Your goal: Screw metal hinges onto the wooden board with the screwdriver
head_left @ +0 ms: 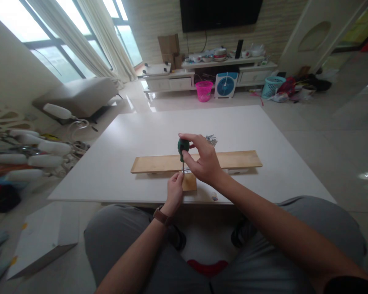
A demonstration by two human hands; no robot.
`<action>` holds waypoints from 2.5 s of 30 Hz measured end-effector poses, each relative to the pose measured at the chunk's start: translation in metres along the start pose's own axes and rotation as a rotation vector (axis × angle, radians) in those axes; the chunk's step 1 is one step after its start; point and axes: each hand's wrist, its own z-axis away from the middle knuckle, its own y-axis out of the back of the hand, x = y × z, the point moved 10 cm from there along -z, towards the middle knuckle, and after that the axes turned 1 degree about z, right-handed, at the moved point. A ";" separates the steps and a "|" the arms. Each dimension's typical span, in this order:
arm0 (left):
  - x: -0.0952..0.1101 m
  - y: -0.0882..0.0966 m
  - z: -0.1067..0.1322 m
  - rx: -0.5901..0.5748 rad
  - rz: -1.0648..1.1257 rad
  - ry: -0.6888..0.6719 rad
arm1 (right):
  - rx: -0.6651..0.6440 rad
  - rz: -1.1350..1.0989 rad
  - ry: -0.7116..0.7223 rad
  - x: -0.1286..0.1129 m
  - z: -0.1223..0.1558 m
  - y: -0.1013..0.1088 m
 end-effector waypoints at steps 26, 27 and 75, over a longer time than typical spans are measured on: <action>0.003 0.000 0.001 0.003 -0.025 -0.019 | 0.021 -0.023 -0.003 -0.005 -0.002 0.004; 0.003 0.000 0.001 0.002 -0.026 -0.024 | 0.033 -0.018 -0.011 -0.004 -0.002 0.005; 0.000 0.001 0.002 0.020 -0.054 0.030 | 0.073 -0.036 -0.001 -0.003 0.003 0.006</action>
